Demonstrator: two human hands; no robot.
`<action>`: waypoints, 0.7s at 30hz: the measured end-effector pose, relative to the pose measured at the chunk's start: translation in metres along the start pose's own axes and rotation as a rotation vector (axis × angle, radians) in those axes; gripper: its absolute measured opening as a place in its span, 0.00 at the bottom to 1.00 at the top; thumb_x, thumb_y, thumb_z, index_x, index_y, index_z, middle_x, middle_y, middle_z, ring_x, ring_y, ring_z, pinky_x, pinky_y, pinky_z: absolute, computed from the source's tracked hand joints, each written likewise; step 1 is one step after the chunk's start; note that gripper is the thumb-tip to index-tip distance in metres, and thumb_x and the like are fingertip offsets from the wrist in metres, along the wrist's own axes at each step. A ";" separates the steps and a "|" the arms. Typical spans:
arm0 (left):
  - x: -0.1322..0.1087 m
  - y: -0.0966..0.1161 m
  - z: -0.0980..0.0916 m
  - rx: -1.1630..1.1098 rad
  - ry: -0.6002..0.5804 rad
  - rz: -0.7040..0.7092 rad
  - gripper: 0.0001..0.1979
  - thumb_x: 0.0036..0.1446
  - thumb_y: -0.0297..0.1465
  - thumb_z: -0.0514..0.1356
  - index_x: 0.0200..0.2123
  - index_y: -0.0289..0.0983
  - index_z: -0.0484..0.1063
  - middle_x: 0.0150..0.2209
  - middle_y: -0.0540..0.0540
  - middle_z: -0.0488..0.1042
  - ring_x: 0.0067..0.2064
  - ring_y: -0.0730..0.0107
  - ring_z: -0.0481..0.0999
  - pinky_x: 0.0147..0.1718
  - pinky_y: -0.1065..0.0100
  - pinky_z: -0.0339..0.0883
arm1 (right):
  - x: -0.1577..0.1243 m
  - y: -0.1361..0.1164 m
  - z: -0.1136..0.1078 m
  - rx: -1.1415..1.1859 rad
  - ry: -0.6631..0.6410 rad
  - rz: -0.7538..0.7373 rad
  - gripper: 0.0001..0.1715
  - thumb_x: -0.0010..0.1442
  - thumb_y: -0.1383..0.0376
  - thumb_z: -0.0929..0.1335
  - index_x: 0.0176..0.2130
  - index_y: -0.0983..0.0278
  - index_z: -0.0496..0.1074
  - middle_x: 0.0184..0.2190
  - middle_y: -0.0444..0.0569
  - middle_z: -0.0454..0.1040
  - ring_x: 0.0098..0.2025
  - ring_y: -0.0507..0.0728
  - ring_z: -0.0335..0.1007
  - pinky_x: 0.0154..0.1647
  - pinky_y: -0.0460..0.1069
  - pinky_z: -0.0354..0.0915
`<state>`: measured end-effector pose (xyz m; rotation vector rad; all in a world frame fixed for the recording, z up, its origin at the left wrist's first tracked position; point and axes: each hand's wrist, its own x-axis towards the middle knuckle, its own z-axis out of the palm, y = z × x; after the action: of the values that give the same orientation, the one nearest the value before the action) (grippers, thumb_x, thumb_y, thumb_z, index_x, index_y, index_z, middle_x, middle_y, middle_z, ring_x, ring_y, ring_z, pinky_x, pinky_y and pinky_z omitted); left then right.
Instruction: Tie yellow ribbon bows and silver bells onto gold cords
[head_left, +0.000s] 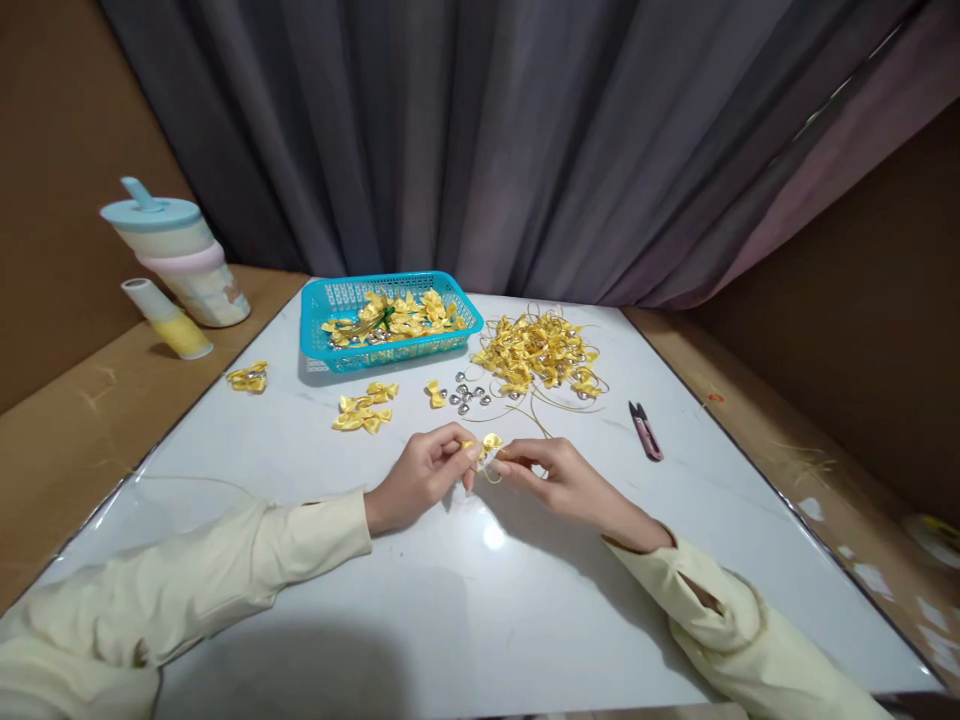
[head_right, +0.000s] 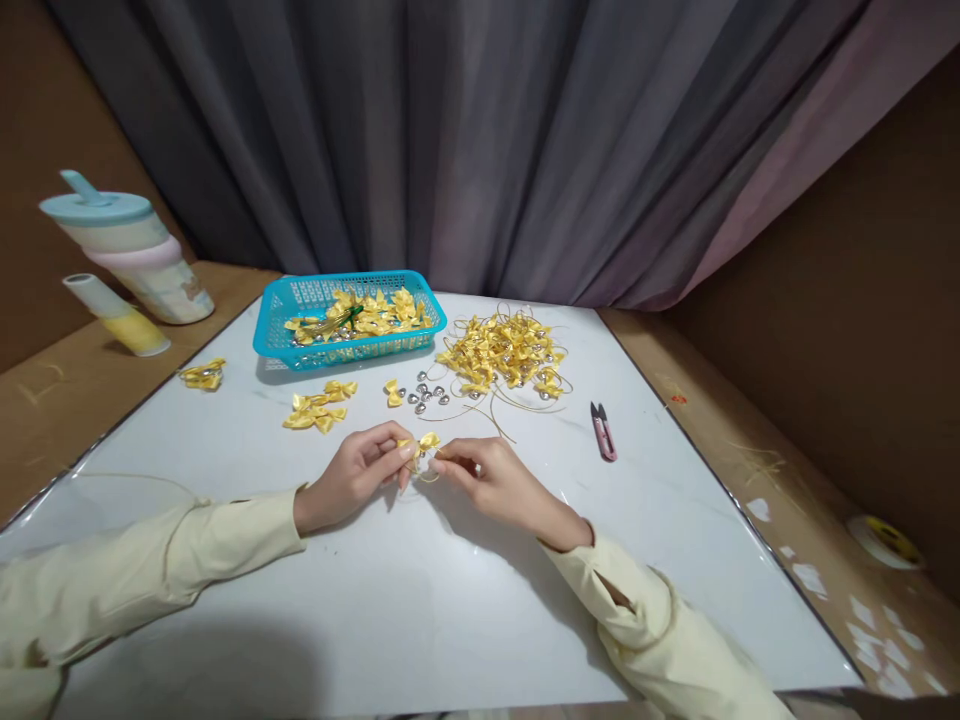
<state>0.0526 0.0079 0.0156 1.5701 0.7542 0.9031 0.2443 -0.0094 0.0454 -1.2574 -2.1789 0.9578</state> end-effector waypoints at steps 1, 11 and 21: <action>0.000 0.000 0.000 0.004 -0.001 0.001 0.12 0.59 0.38 0.54 0.30 0.35 0.65 0.20 0.52 0.68 0.23 0.75 0.67 0.24 0.72 0.61 | 0.000 0.000 0.001 0.030 0.008 0.007 0.18 0.63 0.58 0.61 0.29 0.65 0.71 0.23 0.44 0.71 0.25 0.50 0.62 0.27 0.45 0.58; 0.001 -0.002 -0.002 -0.018 -0.021 -0.005 0.11 0.59 0.37 0.54 0.30 0.34 0.65 0.20 0.52 0.68 0.23 0.76 0.66 0.24 0.72 0.59 | -0.002 0.000 0.010 0.024 0.137 -0.004 0.14 0.62 0.62 0.62 0.28 0.65 0.68 0.21 0.43 0.68 0.23 0.49 0.59 0.26 0.44 0.56; 0.000 -0.002 -0.001 0.006 -0.037 0.013 0.09 0.59 0.34 0.53 0.30 0.34 0.65 0.20 0.52 0.67 0.23 0.76 0.67 0.25 0.73 0.61 | -0.001 0.003 0.013 -0.064 0.173 -0.032 0.14 0.62 0.64 0.60 0.26 0.64 0.64 0.19 0.42 0.65 0.22 0.49 0.57 0.24 0.44 0.54</action>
<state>0.0519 0.0086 0.0136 1.5945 0.7219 0.8792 0.2372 -0.0134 0.0348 -1.2807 -2.1031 0.7425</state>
